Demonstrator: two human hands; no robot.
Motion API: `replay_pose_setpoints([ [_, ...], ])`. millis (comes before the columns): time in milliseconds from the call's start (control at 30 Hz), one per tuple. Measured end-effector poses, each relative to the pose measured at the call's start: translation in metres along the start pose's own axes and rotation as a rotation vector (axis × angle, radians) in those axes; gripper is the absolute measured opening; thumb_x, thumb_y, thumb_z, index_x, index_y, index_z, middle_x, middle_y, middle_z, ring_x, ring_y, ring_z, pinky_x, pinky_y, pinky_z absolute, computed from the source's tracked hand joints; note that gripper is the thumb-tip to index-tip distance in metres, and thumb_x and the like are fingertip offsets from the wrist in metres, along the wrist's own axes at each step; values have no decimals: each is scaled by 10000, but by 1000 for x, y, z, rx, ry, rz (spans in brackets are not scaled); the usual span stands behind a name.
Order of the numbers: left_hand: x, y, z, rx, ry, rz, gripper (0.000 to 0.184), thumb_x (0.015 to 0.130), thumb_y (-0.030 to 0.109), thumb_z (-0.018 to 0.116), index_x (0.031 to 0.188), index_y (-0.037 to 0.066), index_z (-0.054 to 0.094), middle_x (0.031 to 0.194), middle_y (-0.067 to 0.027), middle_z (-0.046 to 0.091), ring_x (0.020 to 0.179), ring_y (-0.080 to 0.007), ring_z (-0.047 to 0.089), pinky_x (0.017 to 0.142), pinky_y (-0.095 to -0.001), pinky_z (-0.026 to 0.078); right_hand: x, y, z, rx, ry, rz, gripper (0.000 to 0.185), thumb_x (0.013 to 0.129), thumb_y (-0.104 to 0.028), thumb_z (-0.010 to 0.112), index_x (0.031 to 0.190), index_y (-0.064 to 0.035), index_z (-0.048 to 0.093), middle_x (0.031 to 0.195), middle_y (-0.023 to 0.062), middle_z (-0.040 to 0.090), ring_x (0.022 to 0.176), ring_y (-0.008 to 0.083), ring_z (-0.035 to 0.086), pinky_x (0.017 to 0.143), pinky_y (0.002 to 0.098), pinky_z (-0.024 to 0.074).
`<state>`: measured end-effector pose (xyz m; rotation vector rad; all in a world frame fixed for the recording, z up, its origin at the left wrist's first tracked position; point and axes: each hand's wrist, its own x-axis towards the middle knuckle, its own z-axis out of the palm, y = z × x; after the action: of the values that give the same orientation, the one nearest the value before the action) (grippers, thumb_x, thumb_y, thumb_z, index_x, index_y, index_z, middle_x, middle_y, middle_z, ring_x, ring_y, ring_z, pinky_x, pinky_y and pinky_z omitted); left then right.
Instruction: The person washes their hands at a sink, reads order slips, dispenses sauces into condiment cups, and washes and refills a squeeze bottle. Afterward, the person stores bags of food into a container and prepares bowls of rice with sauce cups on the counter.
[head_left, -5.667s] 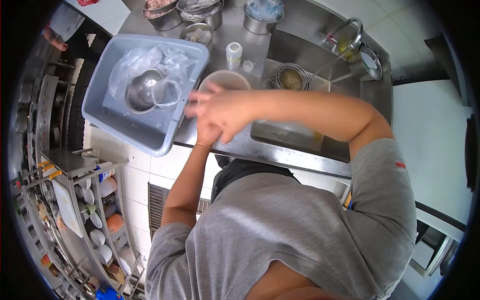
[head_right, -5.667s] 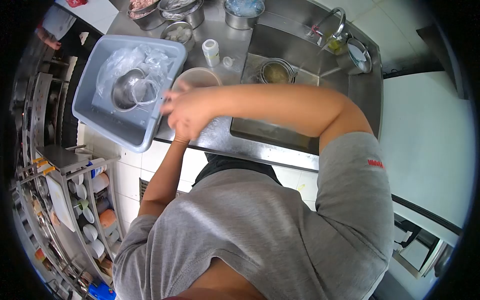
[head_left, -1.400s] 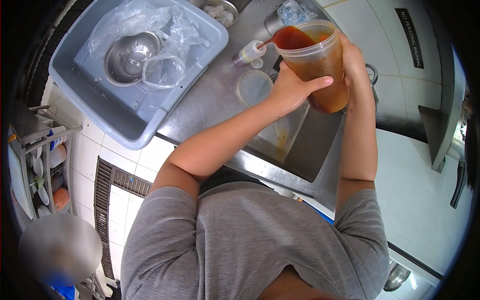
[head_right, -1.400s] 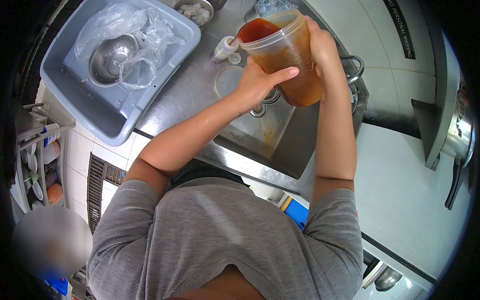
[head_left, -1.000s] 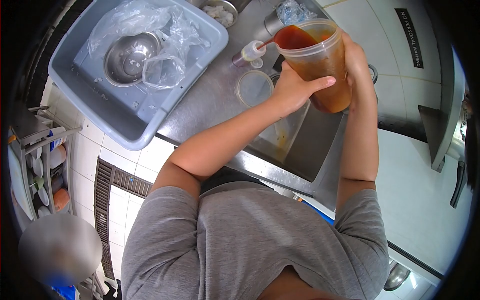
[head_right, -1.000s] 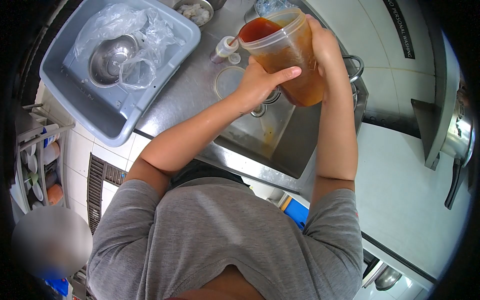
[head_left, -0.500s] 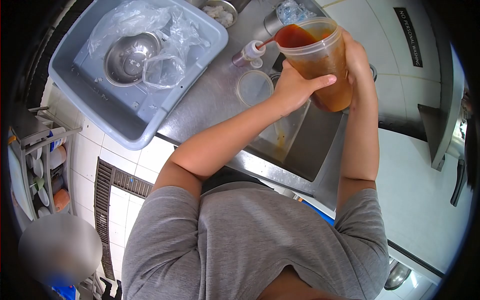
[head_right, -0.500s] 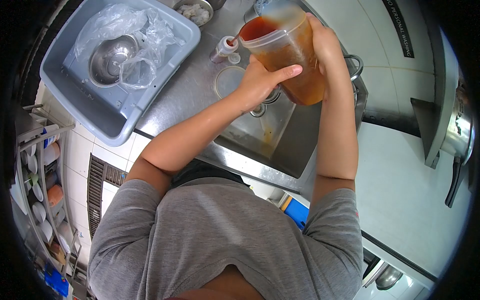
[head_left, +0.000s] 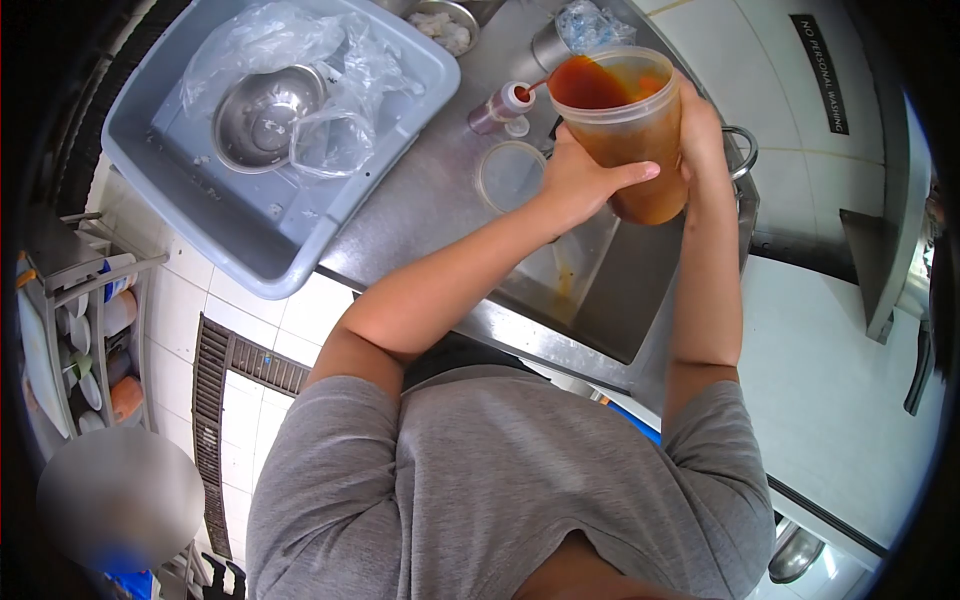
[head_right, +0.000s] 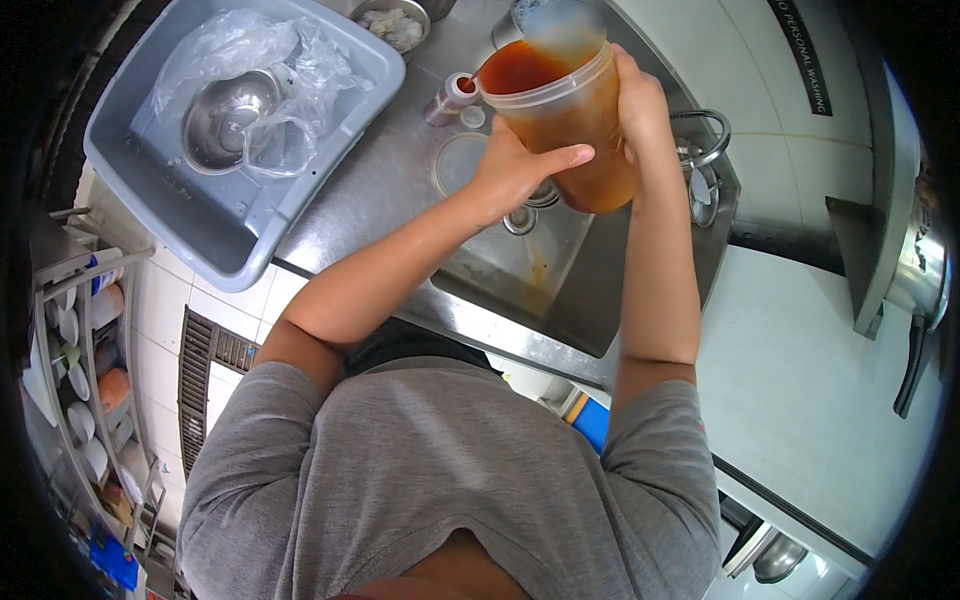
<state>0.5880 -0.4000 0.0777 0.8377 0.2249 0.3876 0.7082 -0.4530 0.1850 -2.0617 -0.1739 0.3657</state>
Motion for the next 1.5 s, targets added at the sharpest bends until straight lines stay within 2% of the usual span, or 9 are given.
replay_pose_setpoints([
  [567,-16,6,-53,587,-16,28,1161,482,270,914,1382,-14,238,1333,-212,405,1245,-322,438,1058,-375,365,-18,119,32,591,-14,-47,426,994,-318,402,1239,5,536,1208,125,598,1098,247,585,940,363,466],
  [800,-92,77,-87,887,70,120,902,489,72,878,1276,4,440,1165,-165,592,1107,-298,579,970,-382,461,-96,143,100,558,-114,339,389,1013,-308,390,1270,-53,531,1191,76,597,1086,182,568,923,319,456],
  [867,-117,71,-112,1025,138,76,903,495,89,891,1276,14,443,1198,-158,575,1138,-288,559,983,-380,443,-118,164,121,535,-346,-58,402,1005,-322,415,1258,-32,535,1214,92,580,1125,174,535,977,326,407],
  [967,-124,79,-130,975,51,69,880,509,101,898,1266,20,457,1221,-148,566,1152,-275,549,982,-372,438,-114,173,137,590,-540,22,457,968,-335,498,1281,-3,503,1257,135,554,1207,231,480,1030,350,353],
  [1067,-127,82,-147,932,-24,95,834,541,92,885,1262,20,471,1227,-141,563,1150,-275,548,975,-368,440,-103,164,127,-198,-145,-503,538,912,-338,594,1295,21,476,1313,179,510,1259,302,429,1046,395,332],
  [1133,-128,91,-146,952,-32,133,773,561,64,864,1238,12,497,1180,-145,597,1120,-286,574,953,-376,458,-73,199,118,-295,386,-363,546,868,-302,660,1285,4,485,1327,195,491,1262,351,407,1038,452,327],
  [1200,-137,68,-181,1067,-6,59,846,599,41,837,1334,33,420,1295,-160,518,1206,-286,508,972,-386,443,-34,278,119,9,484,283,633,821,-360,714,1297,-22,470,1360,194,440,1240,305,411,1042,411,328],
  [1267,-151,65,-194,1193,47,-54,880,625,31,818,1385,54,375,1346,-166,475,1240,-284,476,980,-391,435,-45,275,85,540,-19,831,521,834,-288,713,1242,-24,523,1246,168,541,1099,268,528,956,362,414],
  [1500,-197,102,-193,1114,64,-191,506,826,-45,601,1310,60,501,1107,-139,647,1013,-224,633,852,-317,508,-115,141,77,437,125,-208,175,896,-101,602,1060,-53,638,904,15,665,786,157,614,740,258,473],
])
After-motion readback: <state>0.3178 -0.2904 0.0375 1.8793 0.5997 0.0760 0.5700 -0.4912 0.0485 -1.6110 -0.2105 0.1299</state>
